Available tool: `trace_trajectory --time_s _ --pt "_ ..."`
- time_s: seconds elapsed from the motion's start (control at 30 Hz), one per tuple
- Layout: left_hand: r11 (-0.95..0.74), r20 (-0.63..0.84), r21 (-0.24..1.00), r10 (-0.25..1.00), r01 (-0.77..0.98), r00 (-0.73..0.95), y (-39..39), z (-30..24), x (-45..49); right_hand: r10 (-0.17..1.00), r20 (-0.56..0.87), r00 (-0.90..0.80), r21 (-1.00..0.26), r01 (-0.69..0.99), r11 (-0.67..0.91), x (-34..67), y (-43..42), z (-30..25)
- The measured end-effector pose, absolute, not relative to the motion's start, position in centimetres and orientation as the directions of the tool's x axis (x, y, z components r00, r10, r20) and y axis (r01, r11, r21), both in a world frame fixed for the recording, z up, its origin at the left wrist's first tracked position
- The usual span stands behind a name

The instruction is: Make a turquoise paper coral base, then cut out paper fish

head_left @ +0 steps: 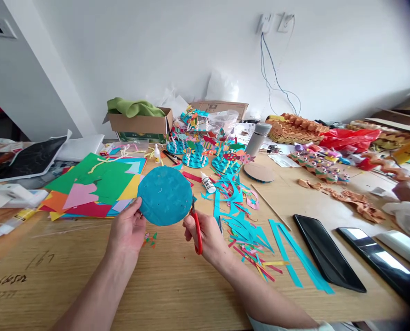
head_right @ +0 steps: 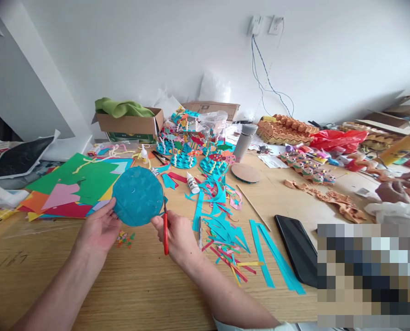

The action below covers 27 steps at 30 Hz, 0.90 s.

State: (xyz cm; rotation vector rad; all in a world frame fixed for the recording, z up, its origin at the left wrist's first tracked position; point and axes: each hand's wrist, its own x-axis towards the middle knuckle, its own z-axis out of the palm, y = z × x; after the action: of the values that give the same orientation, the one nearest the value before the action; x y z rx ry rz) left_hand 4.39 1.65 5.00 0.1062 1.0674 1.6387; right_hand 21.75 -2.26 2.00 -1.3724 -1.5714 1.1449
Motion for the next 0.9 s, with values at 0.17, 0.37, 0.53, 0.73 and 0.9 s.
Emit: trace_trajectory --time_s 0.17,0.37,0.53,0.73,0.9 --pt "0.029 -0.441 0.681 0.814 -0.732 -0.378 1.7 4.6 4.4 0.989 -0.015 -0.150 -0.969 0.245 0.022 21.7 -2.3 2.2" --pt "0.000 -0.430 0.675 0.812 -0.738 -0.394 1.8 4.5 4.3 0.987 -0.011 -0.163 -0.961 0.273 0.035 21.7 -2.7 2.9" --pt "-0.005 -0.388 0.693 0.840 -0.721 -0.379 1.8 3.9 4.2 0.986 -0.043 -0.159 -0.968 0.253 -0.001 21.6 -2.6 2.9" --pt "-0.005 -0.373 0.701 0.850 -0.713 -0.372 1.9 3.4 4.1 0.989 -0.069 -0.134 -0.968 0.249 -0.034 21.6 -2.3 2.3" --pt "-0.004 -0.370 0.703 0.852 -0.711 -0.371 1.8 3.4 4.1 0.990 -0.104 -0.099 -0.970 0.230 -0.079 21.5 -2.4 2.6"
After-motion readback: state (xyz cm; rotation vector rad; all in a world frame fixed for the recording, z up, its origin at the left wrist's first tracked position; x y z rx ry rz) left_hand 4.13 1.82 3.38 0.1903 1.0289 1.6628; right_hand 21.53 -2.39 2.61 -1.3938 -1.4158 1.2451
